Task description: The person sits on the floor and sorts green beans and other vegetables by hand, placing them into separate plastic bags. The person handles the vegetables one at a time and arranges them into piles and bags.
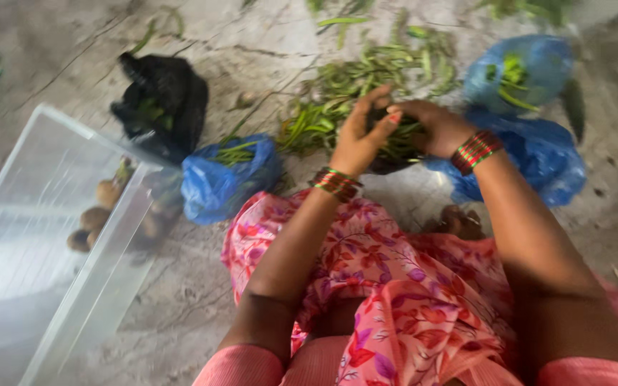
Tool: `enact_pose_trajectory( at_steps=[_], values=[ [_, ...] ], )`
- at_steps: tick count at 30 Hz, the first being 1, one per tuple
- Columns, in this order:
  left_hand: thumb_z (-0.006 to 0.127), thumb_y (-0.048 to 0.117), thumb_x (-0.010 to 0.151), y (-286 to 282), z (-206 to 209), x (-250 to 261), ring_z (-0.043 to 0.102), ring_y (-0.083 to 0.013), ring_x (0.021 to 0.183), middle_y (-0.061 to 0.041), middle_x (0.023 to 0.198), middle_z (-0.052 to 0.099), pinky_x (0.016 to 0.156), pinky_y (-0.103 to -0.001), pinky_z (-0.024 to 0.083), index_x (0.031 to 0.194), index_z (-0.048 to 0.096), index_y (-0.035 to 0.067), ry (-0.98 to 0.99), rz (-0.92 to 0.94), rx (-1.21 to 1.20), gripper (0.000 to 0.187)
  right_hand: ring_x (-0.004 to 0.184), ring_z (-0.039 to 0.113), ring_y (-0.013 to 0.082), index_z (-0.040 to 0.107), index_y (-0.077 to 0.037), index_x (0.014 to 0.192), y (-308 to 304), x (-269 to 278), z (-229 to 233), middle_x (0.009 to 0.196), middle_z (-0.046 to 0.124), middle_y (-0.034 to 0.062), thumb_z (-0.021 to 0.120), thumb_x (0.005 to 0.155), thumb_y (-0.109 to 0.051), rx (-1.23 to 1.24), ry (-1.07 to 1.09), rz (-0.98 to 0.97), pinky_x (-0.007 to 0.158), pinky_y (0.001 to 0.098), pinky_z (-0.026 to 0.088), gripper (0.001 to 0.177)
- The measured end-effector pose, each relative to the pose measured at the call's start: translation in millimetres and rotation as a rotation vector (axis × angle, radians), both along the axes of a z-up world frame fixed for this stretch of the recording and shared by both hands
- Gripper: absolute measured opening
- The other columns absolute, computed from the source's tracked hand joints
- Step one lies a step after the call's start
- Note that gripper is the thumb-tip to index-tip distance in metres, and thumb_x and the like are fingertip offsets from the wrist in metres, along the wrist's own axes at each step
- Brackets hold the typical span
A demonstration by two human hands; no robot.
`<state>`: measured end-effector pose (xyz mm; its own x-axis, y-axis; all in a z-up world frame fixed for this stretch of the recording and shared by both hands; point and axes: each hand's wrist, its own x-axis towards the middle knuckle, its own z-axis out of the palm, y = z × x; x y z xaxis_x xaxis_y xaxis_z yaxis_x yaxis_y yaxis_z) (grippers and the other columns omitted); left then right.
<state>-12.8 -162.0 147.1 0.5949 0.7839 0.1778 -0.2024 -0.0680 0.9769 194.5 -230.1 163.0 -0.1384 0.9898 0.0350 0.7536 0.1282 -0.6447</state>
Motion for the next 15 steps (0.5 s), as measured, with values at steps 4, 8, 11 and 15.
enact_pose_trajectory(
  at_steps=[4, 8, 11, 15],
  values=[
    [0.071, 0.018, 0.101, 4.0, -6.0, -0.9, 0.056, -0.0099, 0.101, -0.007, 0.130, 0.060, 0.082, -0.024, 0.053, 0.151, 0.052, 0.012, -0.001, -0.042, -0.148, 0.054, 0.105, 0.069, 0.0369, 0.060, -0.012, 0.129, -18.8, 29.3, 2.3, 0.113, 0.070, 0.0173, 0.083, 0.086, -0.026, -0.156, -0.144, -0.400, 0.090, 0.0449, 0.055, 0.051],
    [0.071, 0.020, 0.099, 1.3, 1.2, -1.1, 0.060, -0.0091, 0.094, -0.004, 0.128, 0.059, 0.074, -0.025, 0.054, 0.148, 0.051, 0.014, 0.022, -0.044, -0.230, 0.053, 0.095, 0.066, 0.0393, 0.056, -0.011, 0.129, -28.0, 30.1, -7.5, 0.101, 0.071, 0.0204, 0.088, 0.082, -0.027, -0.275, -0.142, -0.381, 0.081, 0.0461, 0.051, 0.059],
    [0.070, 0.020, 0.098, 4.3, 12.0, -7.7, 0.063, -0.0092, 0.093, -0.003, 0.125, 0.059, 0.073, -0.025, 0.055, 0.147, 0.050, 0.014, -0.020, -0.040, -0.313, 0.053, 0.086, 0.068, 0.0274, 0.059, -0.012, 0.129, -27.0, 35.7, -7.6, 0.094, 0.073, 0.0160, 0.077, 0.086, -0.013, -0.220, 0.012, -0.395, 0.075, 0.0390, 0.052, 0.047],
    [0.067, 0.018, 0.098, 19.6, 22.8, -22.7, 0.064, -0.0087, 0.092, -0.001, 0.119, 0.062, 0.073, -0.024, 0.055, 0.143, 0.051, 0.013, -0.083, 0.014, -0.368, 0.048, 0.080, 0.062, 0.0112, 0.061, -0.011, 0.127, -14.3, 47.2, 7.2, 0.093, 0.071, 0.0061, 0.067, 0.100, -0.009, -0.179, 0.403, -0.404, 0.069, 0.0284, 0.049, 0.028]
  ],
)
